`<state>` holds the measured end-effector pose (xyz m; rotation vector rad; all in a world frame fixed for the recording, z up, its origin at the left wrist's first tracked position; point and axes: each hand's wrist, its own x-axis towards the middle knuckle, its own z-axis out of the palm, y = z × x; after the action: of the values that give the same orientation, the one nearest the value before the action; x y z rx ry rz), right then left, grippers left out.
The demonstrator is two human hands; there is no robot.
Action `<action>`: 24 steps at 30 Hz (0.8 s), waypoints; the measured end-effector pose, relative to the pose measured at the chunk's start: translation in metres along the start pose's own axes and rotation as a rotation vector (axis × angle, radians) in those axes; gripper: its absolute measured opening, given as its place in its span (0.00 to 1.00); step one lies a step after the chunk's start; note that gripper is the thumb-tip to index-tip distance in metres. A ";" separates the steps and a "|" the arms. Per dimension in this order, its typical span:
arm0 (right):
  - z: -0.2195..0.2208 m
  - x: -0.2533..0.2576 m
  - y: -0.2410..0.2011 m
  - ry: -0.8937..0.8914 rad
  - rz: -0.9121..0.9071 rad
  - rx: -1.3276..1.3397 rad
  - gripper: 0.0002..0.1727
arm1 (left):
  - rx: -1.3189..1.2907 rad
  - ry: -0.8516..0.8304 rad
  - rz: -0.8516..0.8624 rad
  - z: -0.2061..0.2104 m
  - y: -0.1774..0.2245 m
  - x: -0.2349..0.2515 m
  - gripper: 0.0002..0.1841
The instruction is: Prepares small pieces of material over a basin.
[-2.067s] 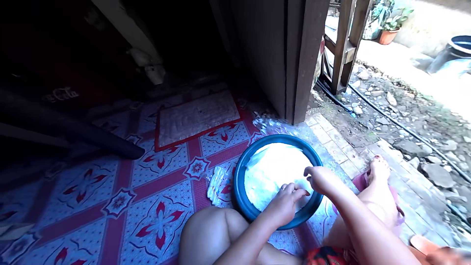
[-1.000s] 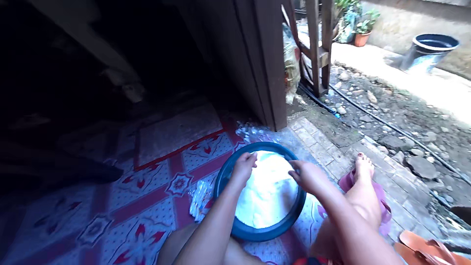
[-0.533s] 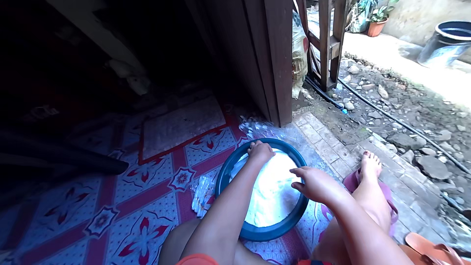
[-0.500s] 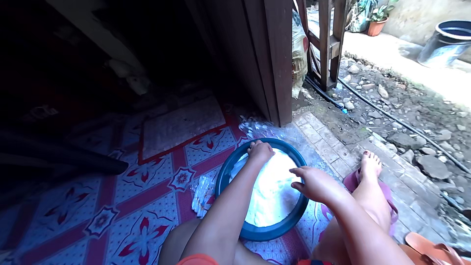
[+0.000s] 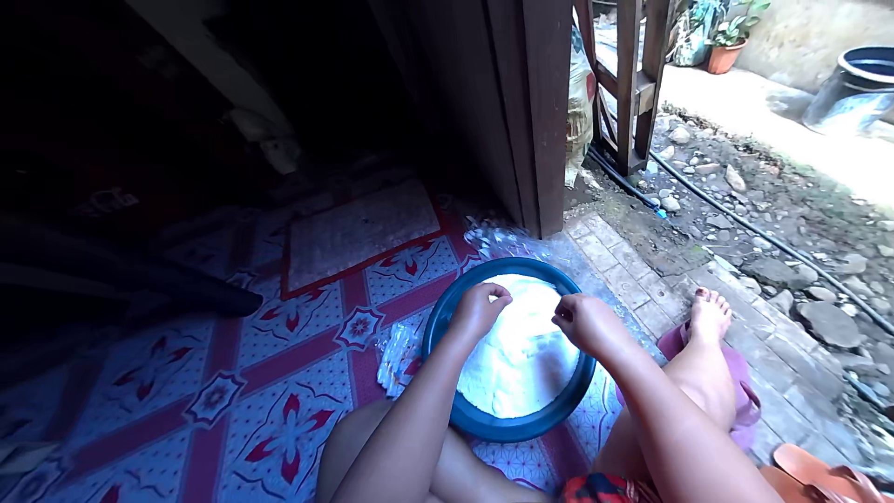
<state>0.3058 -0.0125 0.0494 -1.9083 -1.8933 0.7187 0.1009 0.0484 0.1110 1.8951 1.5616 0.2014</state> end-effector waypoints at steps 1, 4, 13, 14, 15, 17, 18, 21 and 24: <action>0.004 0.002 -0.002 0.003 -0.007 0.005 0.13 | 0.000 0.016 -0.004 -0.002 -0.002 -0.005 0.13; 0.011 0.008 -0.009 -0.024 0.001 0.012 0.15 | 0.006 0.063 -0.021 -0.005 -0.012 -0.007 0.16; 0.010 0.014 -0.005 -0.072 0.079 -0.028 0.19 | 0.033 0.202 0.145 0.025 -0.039 0.052 0.17; 0.008 0.014 -0.004 -0.077 0.090 -0.032 0.19 | 0.005 0.232 0.164 0.028 -0.042 0.059 0.16; 0.006 0.014 -0.004 -0.086 0.102 -0.035 0.18 | -0.029 0.254 0.173 0.030 -0.044 0.064 0.16; 0.003 0.013 -0.004 -0.104 0.116 -0.035 0.18 | -0.133 0.270 0.140 0.028 -0.046 0.070 0.15; 0.003 0.014 -0.003 -0.106 0.117 -0.034 0.18 | -0.201 0.278 0.101 0.024 -0.045 0.070 0.15; 0.004 0.015 -0.004 -0.114 0.114 -0.039 0.18 | -0.464 0.318 -0.006 0.013 -0.050 0.064 0.13; 0.006 0.015 -0.007 -0.162 0.111 -0.049 0.19 | -0.749 0.341 -0.073 0.004 -0.064 0.051 0.11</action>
<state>0.2958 0.0024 0.0469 -2.0550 -1.9275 0.8935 0.0645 0.0978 0.0563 1.2470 1.4696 0.9702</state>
